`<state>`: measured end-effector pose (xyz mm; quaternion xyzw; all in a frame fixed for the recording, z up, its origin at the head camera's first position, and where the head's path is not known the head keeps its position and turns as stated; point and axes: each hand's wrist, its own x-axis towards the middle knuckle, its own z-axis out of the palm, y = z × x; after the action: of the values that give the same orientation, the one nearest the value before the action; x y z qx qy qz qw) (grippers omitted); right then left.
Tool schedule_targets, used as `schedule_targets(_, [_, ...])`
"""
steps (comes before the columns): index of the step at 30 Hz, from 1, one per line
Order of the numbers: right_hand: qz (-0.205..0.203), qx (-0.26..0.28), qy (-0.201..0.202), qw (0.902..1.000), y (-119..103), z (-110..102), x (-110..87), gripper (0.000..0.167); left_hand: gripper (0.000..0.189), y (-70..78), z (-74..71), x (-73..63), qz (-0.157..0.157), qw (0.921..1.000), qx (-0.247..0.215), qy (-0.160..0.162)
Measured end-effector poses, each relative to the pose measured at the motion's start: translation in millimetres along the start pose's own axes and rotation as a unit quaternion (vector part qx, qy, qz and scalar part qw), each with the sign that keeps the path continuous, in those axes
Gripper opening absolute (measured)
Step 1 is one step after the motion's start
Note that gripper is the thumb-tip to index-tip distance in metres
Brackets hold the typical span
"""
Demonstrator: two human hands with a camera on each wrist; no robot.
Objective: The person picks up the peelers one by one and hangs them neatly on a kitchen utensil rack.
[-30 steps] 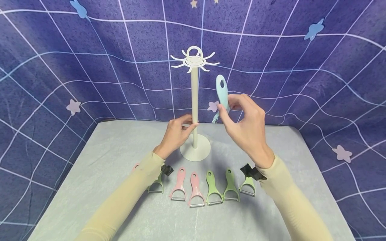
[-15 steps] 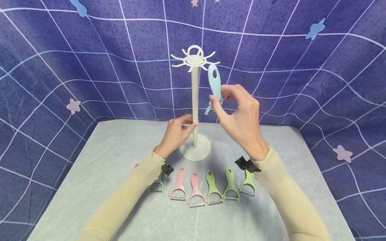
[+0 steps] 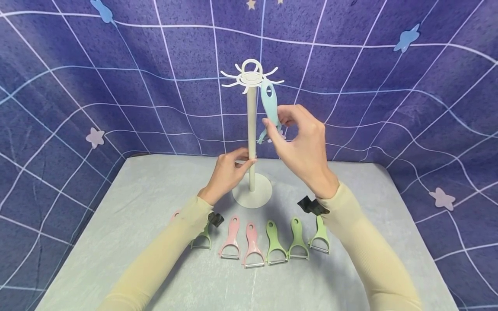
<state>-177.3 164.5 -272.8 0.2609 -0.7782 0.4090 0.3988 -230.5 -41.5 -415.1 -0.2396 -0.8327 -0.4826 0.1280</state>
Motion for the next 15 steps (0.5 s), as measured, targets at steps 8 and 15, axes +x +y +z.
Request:
schedule_targets(8, [0.031, 0.008, 0.008, 0.9995, 1.7, 6.1, -0.8, 0.016, 0.021, 0.0, 0.2, -0.3, 0.004, 1.0, -0.001, 0.001])
schedule_targets(15, [0.044, 0.007, 0.007, 0.999, 3.0, 9.9, -2.6, 0.017, 0.021, -0.5, 0.2, -0.1, 0.001, 1.0, 0.0, 0.001])
